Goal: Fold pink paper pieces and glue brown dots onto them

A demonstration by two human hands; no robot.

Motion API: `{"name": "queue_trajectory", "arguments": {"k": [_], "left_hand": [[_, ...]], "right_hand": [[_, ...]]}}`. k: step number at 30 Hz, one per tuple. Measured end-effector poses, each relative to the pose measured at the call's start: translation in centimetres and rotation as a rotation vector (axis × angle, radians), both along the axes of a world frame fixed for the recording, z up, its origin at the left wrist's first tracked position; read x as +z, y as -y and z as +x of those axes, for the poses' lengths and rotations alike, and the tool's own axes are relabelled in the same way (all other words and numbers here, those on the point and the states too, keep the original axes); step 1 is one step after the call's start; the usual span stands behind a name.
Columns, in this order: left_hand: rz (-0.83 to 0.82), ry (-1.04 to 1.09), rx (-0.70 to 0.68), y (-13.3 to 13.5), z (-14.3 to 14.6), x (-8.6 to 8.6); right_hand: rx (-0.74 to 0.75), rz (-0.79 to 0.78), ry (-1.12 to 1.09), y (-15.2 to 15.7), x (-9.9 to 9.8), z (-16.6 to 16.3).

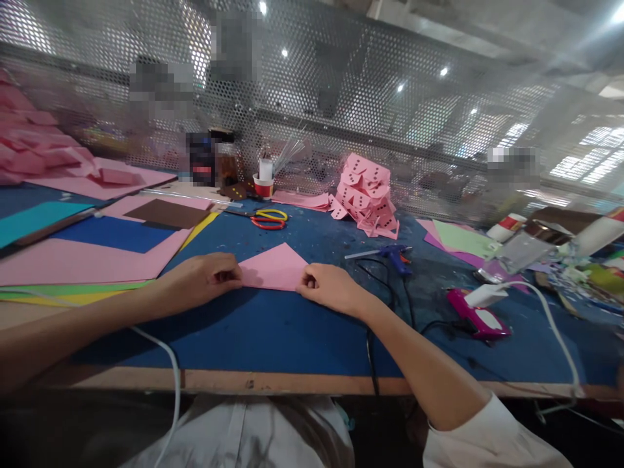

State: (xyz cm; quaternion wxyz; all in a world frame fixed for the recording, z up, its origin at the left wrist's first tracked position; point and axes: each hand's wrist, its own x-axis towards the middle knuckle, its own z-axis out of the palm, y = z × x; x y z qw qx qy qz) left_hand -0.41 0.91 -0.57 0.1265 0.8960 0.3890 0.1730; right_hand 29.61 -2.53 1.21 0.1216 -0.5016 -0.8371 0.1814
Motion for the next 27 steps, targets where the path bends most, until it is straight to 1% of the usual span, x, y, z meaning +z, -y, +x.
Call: {"name": "queue_trajectory", "arguments": {"k": [5, 16, 27], "left_hand": [[-0.005, 0.010, 0.046, 0.10, 0.29, -0.08], [-0.010, 0.014, 0.082, 0.42, 0.63, 0.21], [0.035, 0.003, 0.096, 0.22, 0.75, -0.53]], "right_hand": [[-0.002, 0.010, 0.004, 0.09, -0.06, -0.04], [-0.002, 0.030, 0.015, 0.12, 0.05, -0.19], [-0.010, 0.027, 0.017, 0.15, 0.00, -0.23]]}}
